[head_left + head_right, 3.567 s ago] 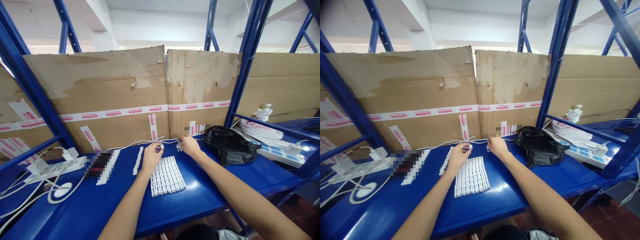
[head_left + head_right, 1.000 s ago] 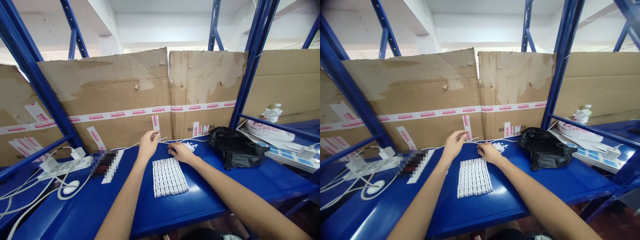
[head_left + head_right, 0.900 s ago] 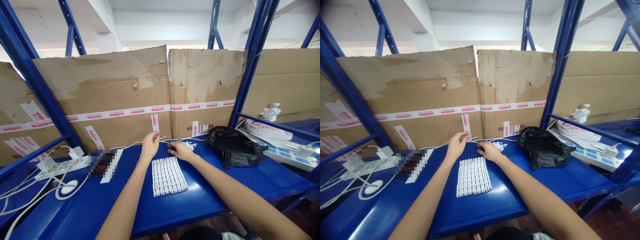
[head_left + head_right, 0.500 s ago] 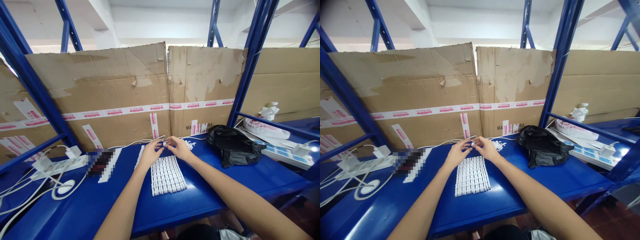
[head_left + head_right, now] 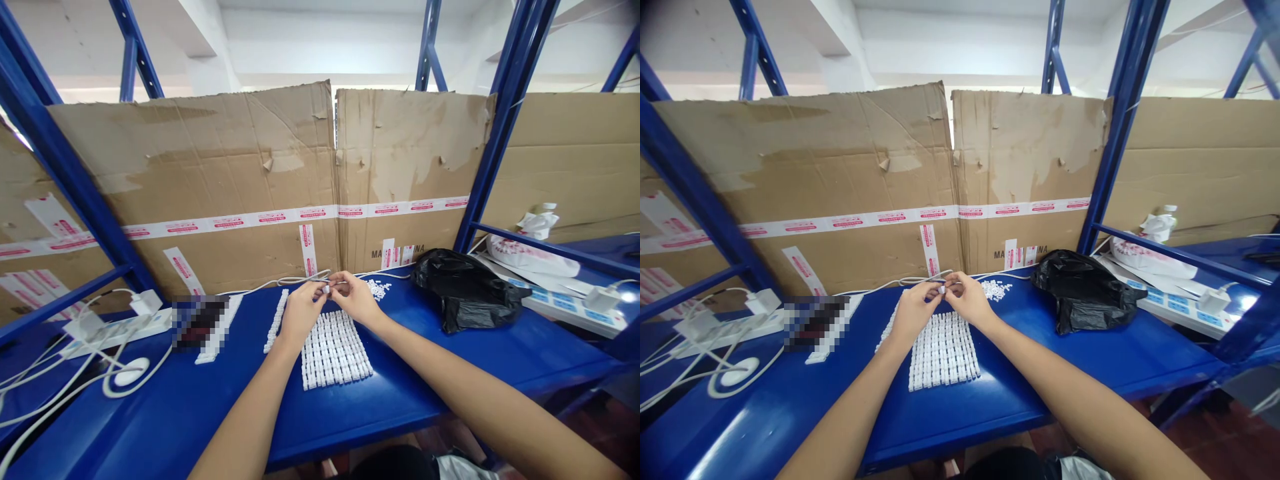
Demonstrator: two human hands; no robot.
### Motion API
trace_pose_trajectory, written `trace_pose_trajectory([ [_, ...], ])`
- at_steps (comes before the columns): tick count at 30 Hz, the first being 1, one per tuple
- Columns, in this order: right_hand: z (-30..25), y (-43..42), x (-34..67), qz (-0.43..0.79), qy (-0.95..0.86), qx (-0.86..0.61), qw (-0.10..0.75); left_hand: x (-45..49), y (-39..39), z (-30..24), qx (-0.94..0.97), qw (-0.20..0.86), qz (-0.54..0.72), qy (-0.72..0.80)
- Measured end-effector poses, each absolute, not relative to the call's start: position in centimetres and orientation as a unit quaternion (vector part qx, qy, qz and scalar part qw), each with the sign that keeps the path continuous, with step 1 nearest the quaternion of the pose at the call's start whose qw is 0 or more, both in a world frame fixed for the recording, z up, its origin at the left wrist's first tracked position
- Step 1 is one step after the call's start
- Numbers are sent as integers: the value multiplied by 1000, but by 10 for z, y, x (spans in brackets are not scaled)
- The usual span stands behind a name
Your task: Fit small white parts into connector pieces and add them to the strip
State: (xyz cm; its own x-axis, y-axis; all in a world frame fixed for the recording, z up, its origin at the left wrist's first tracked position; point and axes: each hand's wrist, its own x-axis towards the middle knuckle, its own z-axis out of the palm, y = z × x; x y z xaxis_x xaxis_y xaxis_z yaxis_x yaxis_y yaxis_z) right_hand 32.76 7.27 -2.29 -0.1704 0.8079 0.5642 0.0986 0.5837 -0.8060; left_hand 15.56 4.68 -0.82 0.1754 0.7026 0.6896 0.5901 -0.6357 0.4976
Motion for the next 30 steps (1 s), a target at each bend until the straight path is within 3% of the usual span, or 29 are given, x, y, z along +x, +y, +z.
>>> trace_pose_trajectory([
  [7,-25,74,328,336,-697,-345,531,152,46,-10,789,29,449,419],
  [12,-19,80,336,273,-724,-377,509,155,43,-7,785,38,456,417],
  [15,-14,88,354,175,-743,-449,464,157,43,-7,771,49,481,414],
  [19,-9,95,389,-45,-752,-578,313,155,49,-9,724,103,528,432],
  [23,-6,94,405,-161,-754,-598,219,155,53,-11,695,199,543,427],
  [30,0,83,378,-83,-835,-419,346,161,53,-13,686,258,539,415],
])
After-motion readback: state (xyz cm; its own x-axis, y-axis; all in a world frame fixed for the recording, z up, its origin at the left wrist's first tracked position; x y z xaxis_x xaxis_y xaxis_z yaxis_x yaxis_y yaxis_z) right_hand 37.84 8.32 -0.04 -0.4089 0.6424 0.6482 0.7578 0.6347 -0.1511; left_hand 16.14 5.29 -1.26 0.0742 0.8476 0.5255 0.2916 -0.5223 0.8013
